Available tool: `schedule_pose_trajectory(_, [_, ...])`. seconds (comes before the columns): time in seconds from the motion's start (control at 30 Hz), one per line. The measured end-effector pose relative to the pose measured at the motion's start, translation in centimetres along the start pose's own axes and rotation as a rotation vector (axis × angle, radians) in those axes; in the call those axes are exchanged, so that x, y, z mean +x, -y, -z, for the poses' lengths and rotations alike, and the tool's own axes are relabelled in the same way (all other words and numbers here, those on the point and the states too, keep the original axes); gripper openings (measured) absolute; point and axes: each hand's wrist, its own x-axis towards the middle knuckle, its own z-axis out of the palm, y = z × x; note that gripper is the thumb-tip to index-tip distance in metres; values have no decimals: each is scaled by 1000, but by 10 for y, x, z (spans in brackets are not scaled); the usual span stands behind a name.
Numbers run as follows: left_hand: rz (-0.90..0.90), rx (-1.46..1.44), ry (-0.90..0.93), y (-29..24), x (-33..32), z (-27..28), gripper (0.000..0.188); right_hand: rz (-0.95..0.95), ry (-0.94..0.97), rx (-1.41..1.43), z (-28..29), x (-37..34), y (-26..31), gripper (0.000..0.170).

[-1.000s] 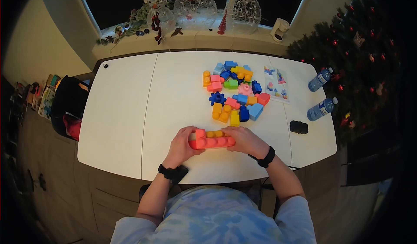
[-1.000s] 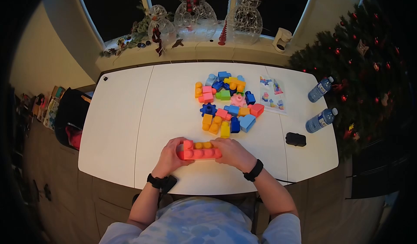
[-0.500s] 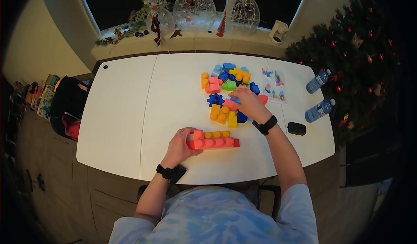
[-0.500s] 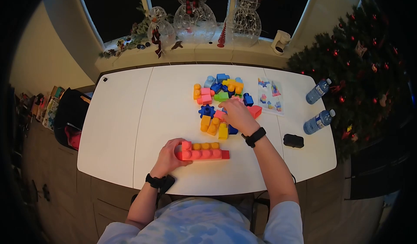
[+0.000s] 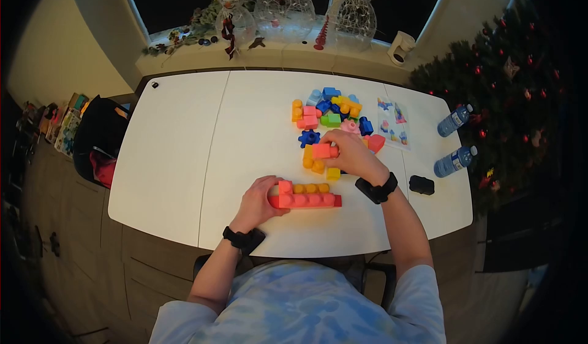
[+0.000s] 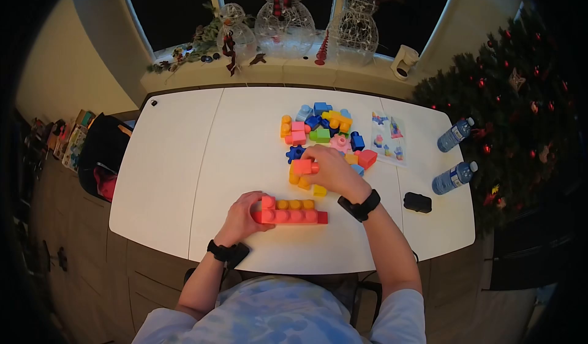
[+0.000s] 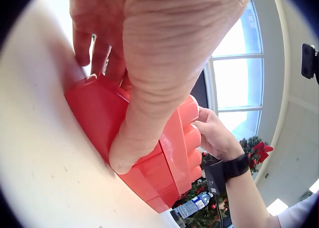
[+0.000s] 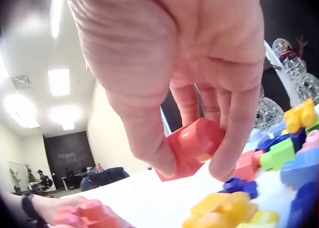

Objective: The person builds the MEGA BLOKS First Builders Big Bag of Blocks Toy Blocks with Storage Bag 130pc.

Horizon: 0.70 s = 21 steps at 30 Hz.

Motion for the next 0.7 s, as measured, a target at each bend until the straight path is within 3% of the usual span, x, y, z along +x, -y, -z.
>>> schedule_pose_trajectory(0.07, [13, -11, 7, -3, 0, 1, 71, 180, 185, -20, -10, -12, 10, 31])
schedule_pose_trajectory(0.17, [25, -42, 6, -3, 0, 0, 70, 248, 253, -19, -29, -23, 15, 38])
schedule_pose_trajectory(0.4, [51, -35, 19, -1, 0, 0, 72, 222, 322, -33, -40, -16, 19, 40])
schedule_pose_trajectory(0.7, [7, -8, 1, 1, 0, -1, 73, 199, 308, 101, -44, -9, 17, 27])
